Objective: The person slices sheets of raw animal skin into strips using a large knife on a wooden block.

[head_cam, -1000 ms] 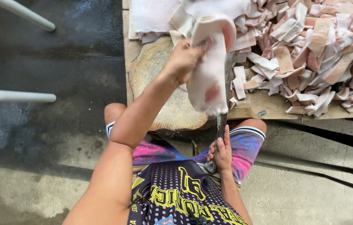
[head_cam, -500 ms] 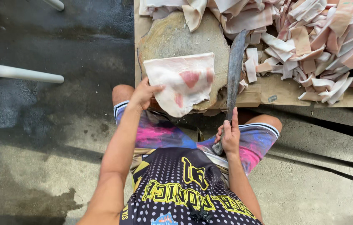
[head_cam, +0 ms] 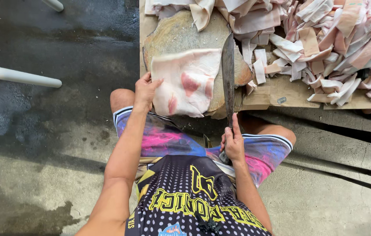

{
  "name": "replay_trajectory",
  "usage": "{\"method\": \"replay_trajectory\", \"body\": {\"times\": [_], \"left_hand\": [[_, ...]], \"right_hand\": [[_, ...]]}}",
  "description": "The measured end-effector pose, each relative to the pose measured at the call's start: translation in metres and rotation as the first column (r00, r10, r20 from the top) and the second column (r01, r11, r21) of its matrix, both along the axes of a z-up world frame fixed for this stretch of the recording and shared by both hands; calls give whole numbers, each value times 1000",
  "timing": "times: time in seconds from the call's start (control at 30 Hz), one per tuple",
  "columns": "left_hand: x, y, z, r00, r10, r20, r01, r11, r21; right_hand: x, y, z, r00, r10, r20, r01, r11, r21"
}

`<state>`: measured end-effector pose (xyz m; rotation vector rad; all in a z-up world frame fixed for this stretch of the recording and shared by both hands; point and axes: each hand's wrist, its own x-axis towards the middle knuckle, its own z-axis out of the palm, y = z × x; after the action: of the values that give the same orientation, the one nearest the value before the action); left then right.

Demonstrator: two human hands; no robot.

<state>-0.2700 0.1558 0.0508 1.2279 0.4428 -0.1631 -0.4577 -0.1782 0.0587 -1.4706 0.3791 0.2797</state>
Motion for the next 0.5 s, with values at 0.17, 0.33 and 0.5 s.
{"method": "replay_trajectory", "body": {"times": [0.17, 0.33, 0.5], "left_hand": [[29, 3, 3, 962, -262, -81, 260, 965, -43], [39, -34, -21, 978, -181, -102, 184, 982, 27], [10, -37, -42, 984, 62, -166, -89, 983, -158]], "right_hand": [[15, 3, 5, 1000, -18, 3, 18, 998, 55], [39, 6, 23, 1000, 14, 16, -13, 999, -48], [38, 14, 54, 991, 26, 132, 5, 973, -229]]}}
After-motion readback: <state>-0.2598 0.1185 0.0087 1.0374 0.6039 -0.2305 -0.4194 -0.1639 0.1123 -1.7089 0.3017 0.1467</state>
